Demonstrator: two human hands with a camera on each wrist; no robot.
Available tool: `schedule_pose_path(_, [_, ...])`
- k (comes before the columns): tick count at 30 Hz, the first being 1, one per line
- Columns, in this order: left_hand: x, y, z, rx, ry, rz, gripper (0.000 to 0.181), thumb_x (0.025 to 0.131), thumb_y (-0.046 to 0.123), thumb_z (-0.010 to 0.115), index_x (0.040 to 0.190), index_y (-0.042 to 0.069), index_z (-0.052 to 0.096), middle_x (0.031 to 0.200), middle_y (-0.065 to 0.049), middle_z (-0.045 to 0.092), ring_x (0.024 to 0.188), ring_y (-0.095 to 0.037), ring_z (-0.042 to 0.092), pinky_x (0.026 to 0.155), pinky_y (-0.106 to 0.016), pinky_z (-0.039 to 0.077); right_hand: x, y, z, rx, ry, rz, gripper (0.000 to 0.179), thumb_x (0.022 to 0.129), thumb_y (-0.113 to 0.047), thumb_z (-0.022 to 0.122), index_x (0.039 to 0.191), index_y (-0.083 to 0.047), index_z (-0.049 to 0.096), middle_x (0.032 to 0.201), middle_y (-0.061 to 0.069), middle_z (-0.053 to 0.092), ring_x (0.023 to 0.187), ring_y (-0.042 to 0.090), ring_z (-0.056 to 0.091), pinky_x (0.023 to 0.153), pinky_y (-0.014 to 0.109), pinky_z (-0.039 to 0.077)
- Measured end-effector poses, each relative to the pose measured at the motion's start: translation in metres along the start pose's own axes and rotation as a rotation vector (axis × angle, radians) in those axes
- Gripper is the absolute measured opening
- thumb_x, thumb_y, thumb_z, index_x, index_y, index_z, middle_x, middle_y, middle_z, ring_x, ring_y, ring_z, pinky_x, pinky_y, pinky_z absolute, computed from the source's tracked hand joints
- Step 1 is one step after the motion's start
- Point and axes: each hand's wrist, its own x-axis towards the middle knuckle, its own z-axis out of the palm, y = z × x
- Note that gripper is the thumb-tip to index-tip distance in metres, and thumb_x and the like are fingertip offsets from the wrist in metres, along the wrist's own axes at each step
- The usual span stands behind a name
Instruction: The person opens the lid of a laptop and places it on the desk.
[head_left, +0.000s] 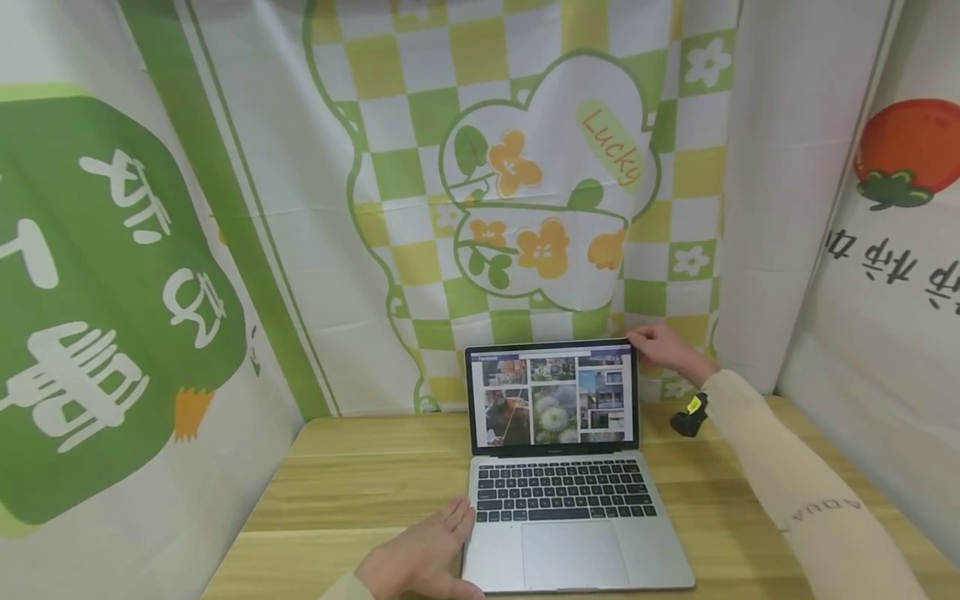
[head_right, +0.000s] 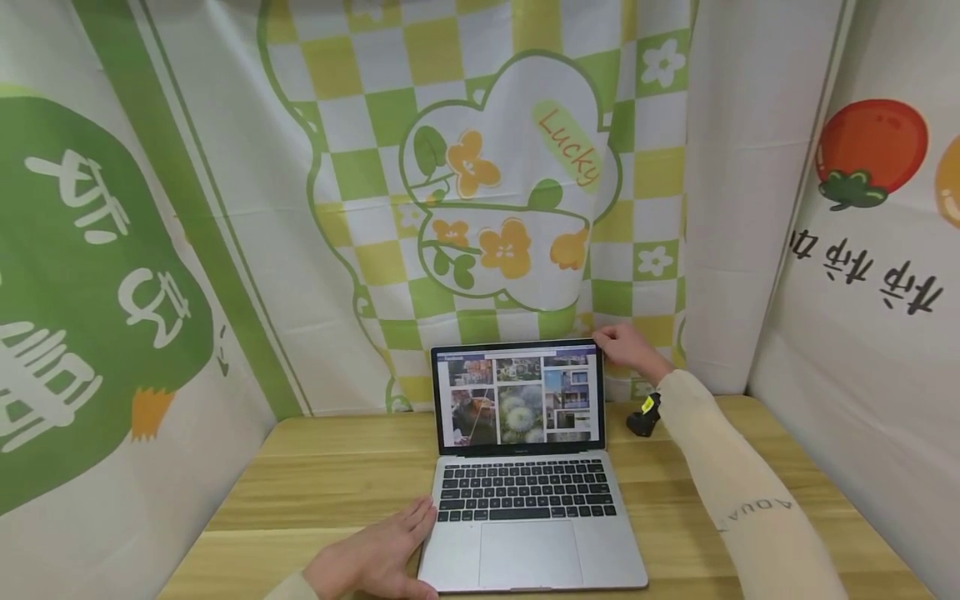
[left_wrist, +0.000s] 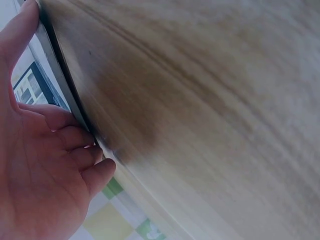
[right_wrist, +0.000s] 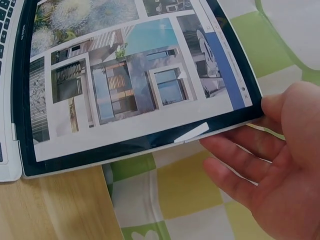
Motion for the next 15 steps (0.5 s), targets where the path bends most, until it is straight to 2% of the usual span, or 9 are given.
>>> schedule_pose_path(3, [0.0, 0.0, -0.001, -0.012, -0.003, -0.005, 0.115, 0.077, 0.081, 0.055, 0.15, -0.004, 0.032, 0.159, -0.024, 0.027, 0.148, -0.036, 0.028, 0.118, -0.04, 0.035, -0.001, 0.002, -0.001, 0.024, -0.013, 0.008, 0.042, 0.106, -0.027, 0.042, 0.114, 0.007, 0.064, 0.084, 0.023, 0.065, 0.071, 0.026, 0.064, 0.068, 0.04, 0.058])
schedule_pose_path(8, [0.001, 0.001, -0.003, -0.024, -0.021, -0.014, 0.118, 0.074, 0.084, 0.053, 0.151, -0.003, 0.03, 0.16, -0.024, 0.025, 0.148, -0.036, 0.027, 0.119, -0.041, 0.033, -0.006, 0.008, -0.004, 0.075, -0.059, 0.035, 0.045, 0.106, -0.029, 0.04, 0.12, 0.01, 0.06, 0.089, 0.022, 0.068, 0.078, 0.028, 0.068, 0.074, 0.048, 0.061])
schedule_pose_path(15, [0.001, 0.003, -0.005, -0.03, -0.031, -0.034, 0.12, 0.072, 0.084, 0.057, 0.151, -0.003, 0.031, 0.159, -0.024, 0.026, 0.148, -0.037, 0.028, 0.119, -0.042, 0.033, -0.013, 0.014, -0.003, 0.12, -0.094, 0.032, 0.047, 0.107, -0.029, 0.04, 0.116, 0.012, 0.059, 0.094, 0.027, 0.07, 0.078, 0.029, 0.071, 0.068, 0.039, 0.062])
